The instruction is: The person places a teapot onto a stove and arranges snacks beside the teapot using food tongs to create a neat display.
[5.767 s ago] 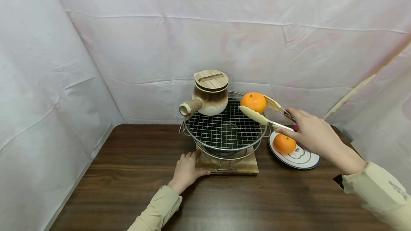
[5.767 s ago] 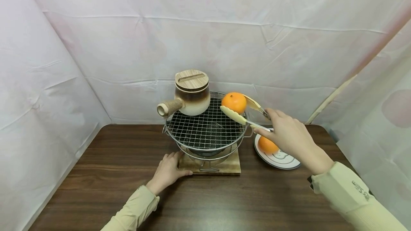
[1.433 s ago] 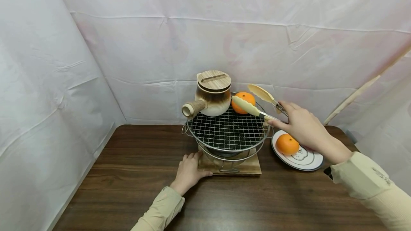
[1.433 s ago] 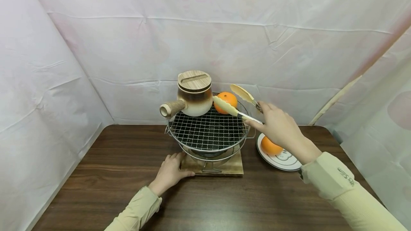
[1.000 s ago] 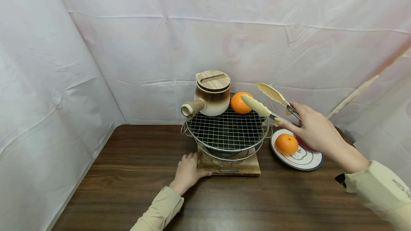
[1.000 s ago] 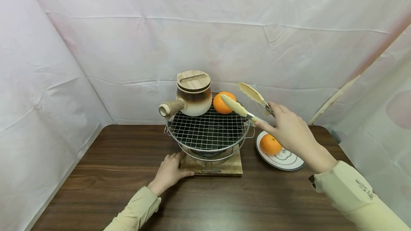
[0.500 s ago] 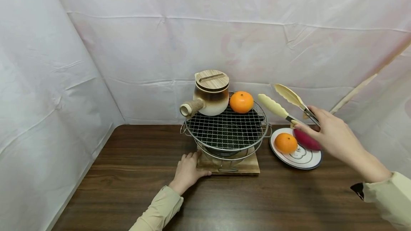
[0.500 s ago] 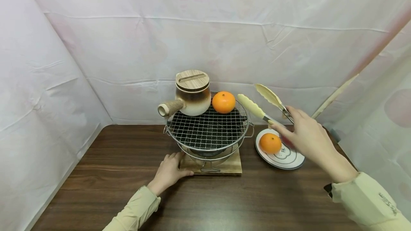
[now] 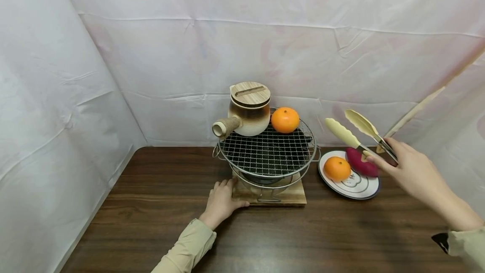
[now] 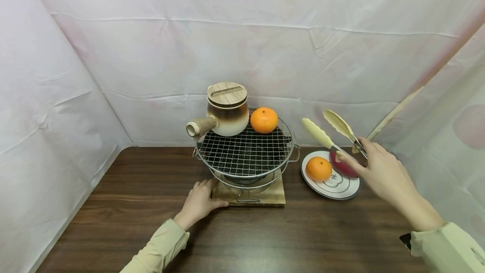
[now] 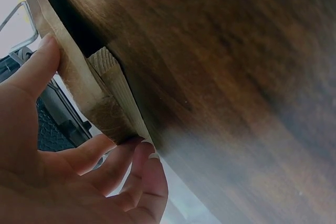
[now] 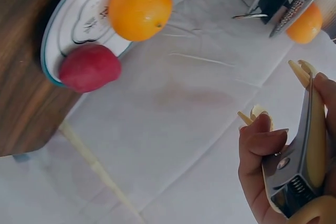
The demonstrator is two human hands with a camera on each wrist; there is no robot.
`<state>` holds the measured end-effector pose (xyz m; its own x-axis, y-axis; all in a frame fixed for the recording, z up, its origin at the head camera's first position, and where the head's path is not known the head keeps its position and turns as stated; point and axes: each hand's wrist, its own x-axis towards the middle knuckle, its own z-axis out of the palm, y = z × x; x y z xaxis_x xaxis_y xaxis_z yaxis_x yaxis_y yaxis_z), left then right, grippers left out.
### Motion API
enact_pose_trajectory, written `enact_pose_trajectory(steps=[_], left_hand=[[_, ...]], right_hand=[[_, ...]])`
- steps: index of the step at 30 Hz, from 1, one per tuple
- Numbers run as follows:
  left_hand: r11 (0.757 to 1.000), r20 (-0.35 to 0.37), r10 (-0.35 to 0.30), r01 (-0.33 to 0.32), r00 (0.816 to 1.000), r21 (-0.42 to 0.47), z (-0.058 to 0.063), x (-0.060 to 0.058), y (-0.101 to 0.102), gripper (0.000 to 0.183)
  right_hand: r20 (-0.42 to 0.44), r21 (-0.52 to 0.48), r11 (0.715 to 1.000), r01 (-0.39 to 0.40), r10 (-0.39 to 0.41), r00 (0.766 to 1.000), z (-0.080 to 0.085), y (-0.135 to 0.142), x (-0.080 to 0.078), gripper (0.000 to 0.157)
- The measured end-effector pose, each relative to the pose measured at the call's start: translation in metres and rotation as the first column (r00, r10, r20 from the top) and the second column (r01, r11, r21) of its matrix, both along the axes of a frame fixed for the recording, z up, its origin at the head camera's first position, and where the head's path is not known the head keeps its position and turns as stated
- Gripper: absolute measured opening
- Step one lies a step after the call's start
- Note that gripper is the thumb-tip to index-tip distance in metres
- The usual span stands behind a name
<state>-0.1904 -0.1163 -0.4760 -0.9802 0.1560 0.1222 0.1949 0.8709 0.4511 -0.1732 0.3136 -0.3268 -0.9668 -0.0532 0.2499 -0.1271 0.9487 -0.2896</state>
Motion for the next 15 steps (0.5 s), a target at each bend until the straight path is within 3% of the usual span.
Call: enact_pose_trajectory(steps=[15], left_hand=[[1.000,0.016,0.000,0.000,1.000,-0.016,0.002,0.001,0.000,0.088]], right_hand=[[0.116,0.037,0.998,0.047,-0.051,0.992,-0.032,0.020,0.007,0.081]])
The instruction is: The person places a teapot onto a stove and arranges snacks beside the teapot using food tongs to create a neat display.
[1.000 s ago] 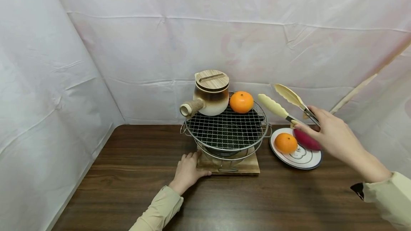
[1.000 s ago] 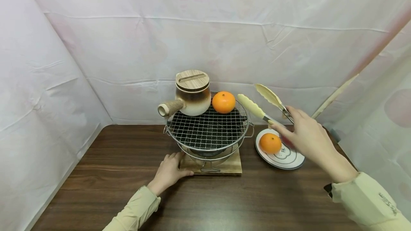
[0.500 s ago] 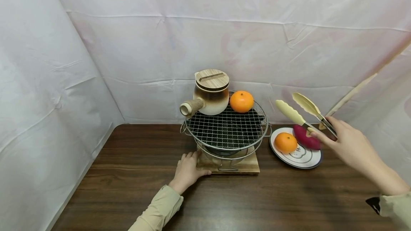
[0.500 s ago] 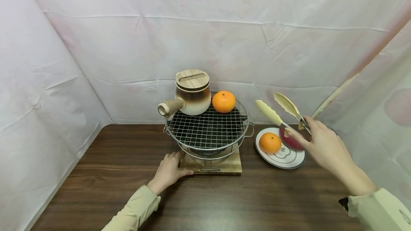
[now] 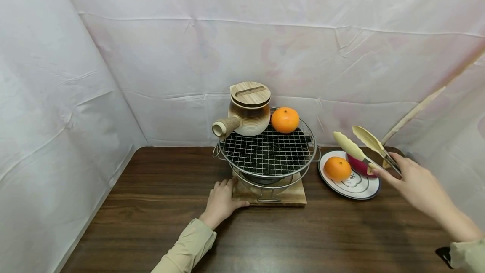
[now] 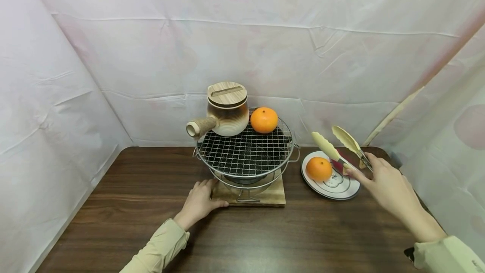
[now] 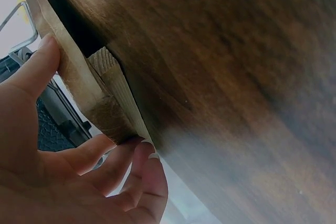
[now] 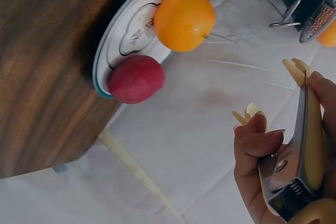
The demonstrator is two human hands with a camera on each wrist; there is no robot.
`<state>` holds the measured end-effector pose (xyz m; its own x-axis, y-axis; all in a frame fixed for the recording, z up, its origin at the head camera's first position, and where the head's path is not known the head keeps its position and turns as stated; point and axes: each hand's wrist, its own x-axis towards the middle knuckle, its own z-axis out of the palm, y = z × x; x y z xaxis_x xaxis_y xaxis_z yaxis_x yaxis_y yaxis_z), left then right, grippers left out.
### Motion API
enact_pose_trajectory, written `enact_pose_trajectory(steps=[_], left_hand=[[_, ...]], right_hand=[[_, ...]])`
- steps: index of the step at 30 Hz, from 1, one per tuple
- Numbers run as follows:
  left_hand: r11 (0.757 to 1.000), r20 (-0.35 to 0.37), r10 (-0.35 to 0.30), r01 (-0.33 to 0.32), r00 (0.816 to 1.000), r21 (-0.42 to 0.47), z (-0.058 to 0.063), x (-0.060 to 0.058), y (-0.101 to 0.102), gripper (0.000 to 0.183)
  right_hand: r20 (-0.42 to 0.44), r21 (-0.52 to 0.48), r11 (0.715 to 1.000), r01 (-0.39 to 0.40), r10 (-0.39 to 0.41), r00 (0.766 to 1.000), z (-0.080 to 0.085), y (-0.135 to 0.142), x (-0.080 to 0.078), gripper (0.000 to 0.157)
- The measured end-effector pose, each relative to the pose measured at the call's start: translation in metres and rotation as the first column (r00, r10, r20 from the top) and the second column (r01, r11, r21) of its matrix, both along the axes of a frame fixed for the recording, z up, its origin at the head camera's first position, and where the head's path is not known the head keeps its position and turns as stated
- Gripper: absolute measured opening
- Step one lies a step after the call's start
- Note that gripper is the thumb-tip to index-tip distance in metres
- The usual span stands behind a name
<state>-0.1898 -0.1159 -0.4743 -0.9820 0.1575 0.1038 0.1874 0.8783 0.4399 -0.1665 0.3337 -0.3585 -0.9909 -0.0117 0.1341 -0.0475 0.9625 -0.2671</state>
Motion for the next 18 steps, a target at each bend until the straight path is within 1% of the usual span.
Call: enact_pose_trajectory(steps=[5,9,13,18], left_hand=[[1.000,0.004,0.002,-0.002,1.000,-0.002,-0.001,0.000,0.000,0.088],[1.000,0.005,0.003,-0.003,1.000,-0.003,-0.001,-0.001,0.000,0.088],[1.000,0.009,0.004,-0.004,1.000,-0.005,0.000,0.000,0.001,0.088],[1.000,0.012,0.006,-0.006,1.000,-0.007,-0.001,-0.001,0.001,0.087]], right_hand=[[0.036,0.008,1.000,0.003,-0.003,0.999,-0.008,0.004,0.000,0.082],[0.075,0.009,1.000,-0.005,0.004,0.997,-0.016,0.006,-0.001,0.086],[0.091,0.015,1.000,-0.016,0.014,0.996,-0.025,0.006,0.000,0.089],[0.088,0.018,1.000,-0.026,0.024,0.996,-0.033,0.004,0.001,0.086]])
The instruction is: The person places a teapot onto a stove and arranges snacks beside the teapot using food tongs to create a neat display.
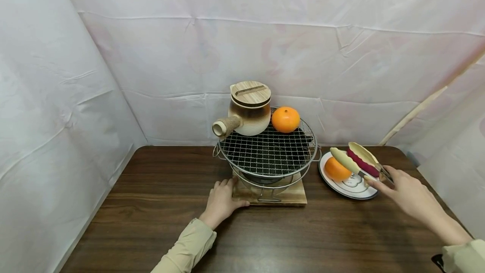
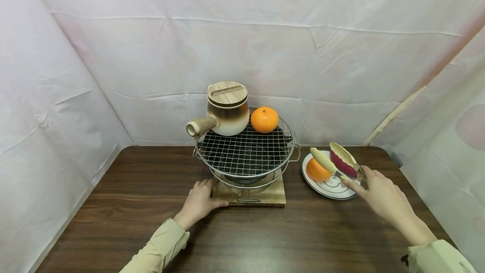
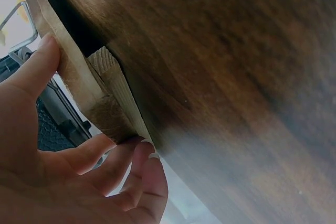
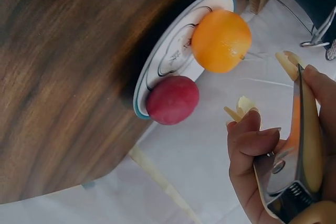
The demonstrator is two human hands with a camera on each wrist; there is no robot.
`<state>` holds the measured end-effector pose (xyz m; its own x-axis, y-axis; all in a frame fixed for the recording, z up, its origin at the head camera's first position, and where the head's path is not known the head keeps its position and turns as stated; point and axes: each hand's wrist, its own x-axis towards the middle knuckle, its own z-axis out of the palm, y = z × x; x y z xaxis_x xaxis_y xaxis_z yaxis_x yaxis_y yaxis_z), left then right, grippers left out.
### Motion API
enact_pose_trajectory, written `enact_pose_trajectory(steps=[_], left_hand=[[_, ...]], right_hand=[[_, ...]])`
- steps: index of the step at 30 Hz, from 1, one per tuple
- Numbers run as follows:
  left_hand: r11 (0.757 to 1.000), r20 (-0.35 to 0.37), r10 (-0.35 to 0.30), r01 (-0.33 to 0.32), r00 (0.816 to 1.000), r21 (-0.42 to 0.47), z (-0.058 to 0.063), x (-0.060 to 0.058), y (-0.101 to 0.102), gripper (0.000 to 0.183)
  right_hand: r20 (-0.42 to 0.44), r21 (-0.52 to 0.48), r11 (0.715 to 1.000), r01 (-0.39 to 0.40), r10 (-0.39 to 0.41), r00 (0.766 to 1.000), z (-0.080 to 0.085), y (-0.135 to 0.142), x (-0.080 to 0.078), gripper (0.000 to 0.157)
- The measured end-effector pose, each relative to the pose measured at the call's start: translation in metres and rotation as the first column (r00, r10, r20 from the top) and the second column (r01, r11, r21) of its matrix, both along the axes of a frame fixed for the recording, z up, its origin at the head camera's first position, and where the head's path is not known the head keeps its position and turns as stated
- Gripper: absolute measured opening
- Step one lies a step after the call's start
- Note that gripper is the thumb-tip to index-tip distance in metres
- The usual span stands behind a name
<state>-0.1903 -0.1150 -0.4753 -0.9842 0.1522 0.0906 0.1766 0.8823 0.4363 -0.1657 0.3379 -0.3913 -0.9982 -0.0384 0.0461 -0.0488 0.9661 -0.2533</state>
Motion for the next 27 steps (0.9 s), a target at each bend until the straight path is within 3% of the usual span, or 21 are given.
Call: enact_pose_trajectory(steps=[19,27], left_hand=[[1.000,0.019,0.015,-0.016,1.000,0.013,0.001,0.000,0.000,0.089],[1.000,0.018,0.015,-0.015,1.000,0.016,0.001,-0.001,0.000,0.089]], right_hand=[[0.123,0.054,0.999,0.000,-0.007,0.992,-0.017,0.004,-0.002,0.094],[0.105,0.050,0.999,-0.008,0.003,0.994,-0.021,-0.001,-0.003,0.094]])
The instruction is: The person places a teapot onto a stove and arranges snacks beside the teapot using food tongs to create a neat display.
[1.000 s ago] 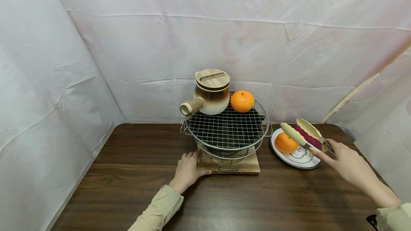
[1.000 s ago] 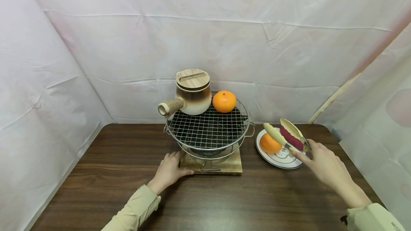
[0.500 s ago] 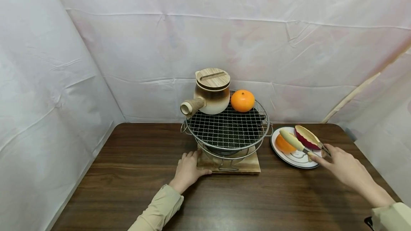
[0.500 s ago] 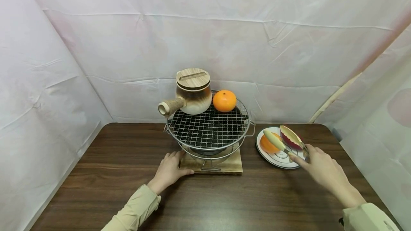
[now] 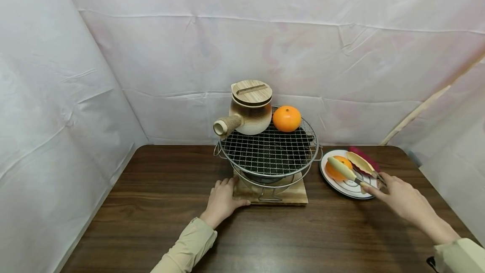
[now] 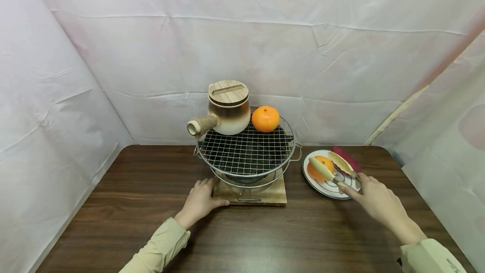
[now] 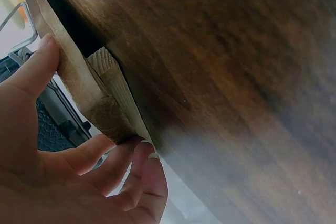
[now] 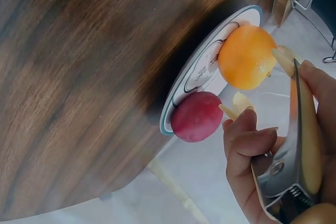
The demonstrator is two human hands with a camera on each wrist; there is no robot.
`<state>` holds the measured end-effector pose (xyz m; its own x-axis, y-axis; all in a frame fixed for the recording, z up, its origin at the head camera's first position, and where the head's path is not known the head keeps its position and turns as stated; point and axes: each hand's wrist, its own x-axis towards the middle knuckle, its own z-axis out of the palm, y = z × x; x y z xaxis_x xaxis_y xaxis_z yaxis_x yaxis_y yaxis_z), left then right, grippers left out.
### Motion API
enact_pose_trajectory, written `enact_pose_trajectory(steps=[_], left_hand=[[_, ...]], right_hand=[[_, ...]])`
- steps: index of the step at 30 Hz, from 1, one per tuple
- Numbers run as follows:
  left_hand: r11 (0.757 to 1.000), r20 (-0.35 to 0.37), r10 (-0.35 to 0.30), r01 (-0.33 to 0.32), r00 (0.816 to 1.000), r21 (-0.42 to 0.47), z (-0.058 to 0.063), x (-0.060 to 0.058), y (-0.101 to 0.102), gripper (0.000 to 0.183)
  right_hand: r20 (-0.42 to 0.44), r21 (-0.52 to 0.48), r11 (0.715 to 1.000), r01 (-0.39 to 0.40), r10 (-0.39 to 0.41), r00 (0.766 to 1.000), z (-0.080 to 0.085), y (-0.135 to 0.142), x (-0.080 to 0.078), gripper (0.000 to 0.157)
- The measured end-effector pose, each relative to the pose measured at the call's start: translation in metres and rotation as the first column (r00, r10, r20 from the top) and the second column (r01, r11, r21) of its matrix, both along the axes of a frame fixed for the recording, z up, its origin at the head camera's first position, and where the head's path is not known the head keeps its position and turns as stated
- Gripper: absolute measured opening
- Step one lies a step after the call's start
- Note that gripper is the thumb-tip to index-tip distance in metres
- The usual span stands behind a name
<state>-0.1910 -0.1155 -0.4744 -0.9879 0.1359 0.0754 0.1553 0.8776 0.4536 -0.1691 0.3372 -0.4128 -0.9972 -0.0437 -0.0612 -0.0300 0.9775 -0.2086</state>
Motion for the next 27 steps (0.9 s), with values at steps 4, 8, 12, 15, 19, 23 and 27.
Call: enact_pose_trajectory(steps=[4,8,12,15,19,23,27], left_hand=[[1.000,-0.002,0.001,-0.001,1.000,0.001,-0.001,0.000,0.000,0.089],[1.000,-0.016,-0.003,0.003,1.000,-0.001,-0.001,0.000,0.000,0.089],[1.000,-0.025,-0.006,0.006,1.000,-0.006,-0.001,0.000,0.000,0.089],[1.000,-0.024,-0.006,0.006,1.000,-0.008,-0.001,0.000,0.000,0.090],[1.000,-0.024,-0.007,0.006,1.000,-0.012,-0.002,0.000,0.000,0.090],[1.000,-0.022,-0.007,0.007,1.000,-0.016,-0.002,0.000,-0.001,0.090],[1.000,-0.019,-0.009,0.009,1.000,-0.008,-0.001,0.000,0.000,0.090]], right_hand=[[0.003,0.000,1.000,-0.001,0.001,1.000,-0.003,-0.002,-0.001,0.093],[0.006,0.006,1.000,-0.001,0.001,1.000,-0.005,-0.003,-0.001,0.093],[0.000,0.008,1.000,-0.002,0.002,1.000,-0.007,-0.003,-0.001,0.093],[-0.001,0.002,1.000,-0.004,0.004,1.000,-0.008,-0.004,-0.002,0.092],[-0.003,-0.002,1.000,-0.008,0.008,1.000,-0.010,-0.005,-0.002,0.091],[-0.010,0.000,1.000,-0.017,0.017,1.000,-0.011,-0.006,-0.002,0.090],[-0.010,0.004,1.000,-0.015,0.015,1.000,-0.013,-0.008,0.000,0.090]])
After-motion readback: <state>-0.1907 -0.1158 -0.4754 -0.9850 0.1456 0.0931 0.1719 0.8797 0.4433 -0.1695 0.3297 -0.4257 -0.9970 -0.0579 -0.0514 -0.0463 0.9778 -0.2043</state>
